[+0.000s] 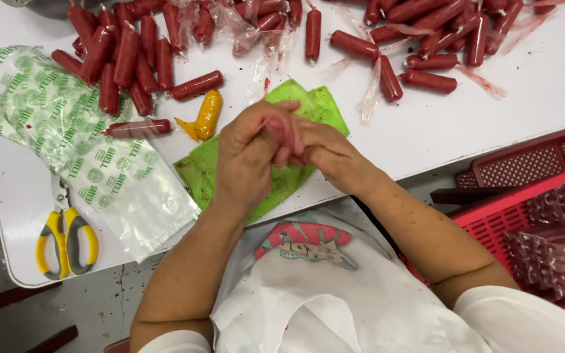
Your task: The person picks up individual sausages from a pile on a white table and places them into clear plastic bags. They use a green cloth to wipe the sausages before bagging them. The person handles the sausages one by one, occasionally using a yellow tool to assist with the packaging process.
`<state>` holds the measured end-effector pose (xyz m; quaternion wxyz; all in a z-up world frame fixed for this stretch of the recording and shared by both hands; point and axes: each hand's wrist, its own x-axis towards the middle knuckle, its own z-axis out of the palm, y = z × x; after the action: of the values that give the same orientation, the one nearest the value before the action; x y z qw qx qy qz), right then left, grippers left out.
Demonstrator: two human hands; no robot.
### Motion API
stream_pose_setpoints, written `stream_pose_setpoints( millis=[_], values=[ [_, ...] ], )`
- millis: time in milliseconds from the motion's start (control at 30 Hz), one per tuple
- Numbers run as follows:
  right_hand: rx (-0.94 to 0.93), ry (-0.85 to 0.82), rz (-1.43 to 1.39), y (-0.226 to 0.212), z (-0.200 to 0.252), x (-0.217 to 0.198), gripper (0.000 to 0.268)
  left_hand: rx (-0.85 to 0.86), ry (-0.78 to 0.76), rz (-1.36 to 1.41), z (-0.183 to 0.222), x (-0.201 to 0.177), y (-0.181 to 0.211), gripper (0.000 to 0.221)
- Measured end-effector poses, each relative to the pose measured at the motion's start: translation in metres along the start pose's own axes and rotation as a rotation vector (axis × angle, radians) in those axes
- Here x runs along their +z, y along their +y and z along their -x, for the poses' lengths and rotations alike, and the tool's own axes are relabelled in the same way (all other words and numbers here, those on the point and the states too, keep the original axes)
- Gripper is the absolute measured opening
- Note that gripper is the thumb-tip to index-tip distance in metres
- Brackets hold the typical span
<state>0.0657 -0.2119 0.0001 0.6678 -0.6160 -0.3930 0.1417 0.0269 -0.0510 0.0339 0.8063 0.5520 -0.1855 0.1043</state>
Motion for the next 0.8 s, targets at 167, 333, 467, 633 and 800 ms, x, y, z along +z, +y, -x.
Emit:
stream_pose_setpoints(
  millis=[167,333,467,633,800],
  values=[
    [-0.273,-0.133,0.543,-0.009,0.007,-0.003,0.031,0.267,-0.139,-0.478,0.031,-0.009,0.039,0.02],
    [-0.343,-0.208,0.951,-0.007,0.013,0.015,0.013,-0.373,0.015,-0.208,0.081,-0.064,0.065,0.051],
    [-0.497,-0.224,1.049,0.039,0.043,0.059,0.022,-1.121,0.057,0.374,0.135,-0.044,0.015,0.066],
    [-0.367,-0.534,0.569,0.013,0.036,0.025,0.037,-0.919,0.05,0.175,0.156,-0.042,-0.01,0.019],
    [-0.134,-0.674,0.313,-0.064,0.028,0.012,0.017,0.244,-0.633,-1.218,0.105,-0.036,0.054,0.021]
  ],
)
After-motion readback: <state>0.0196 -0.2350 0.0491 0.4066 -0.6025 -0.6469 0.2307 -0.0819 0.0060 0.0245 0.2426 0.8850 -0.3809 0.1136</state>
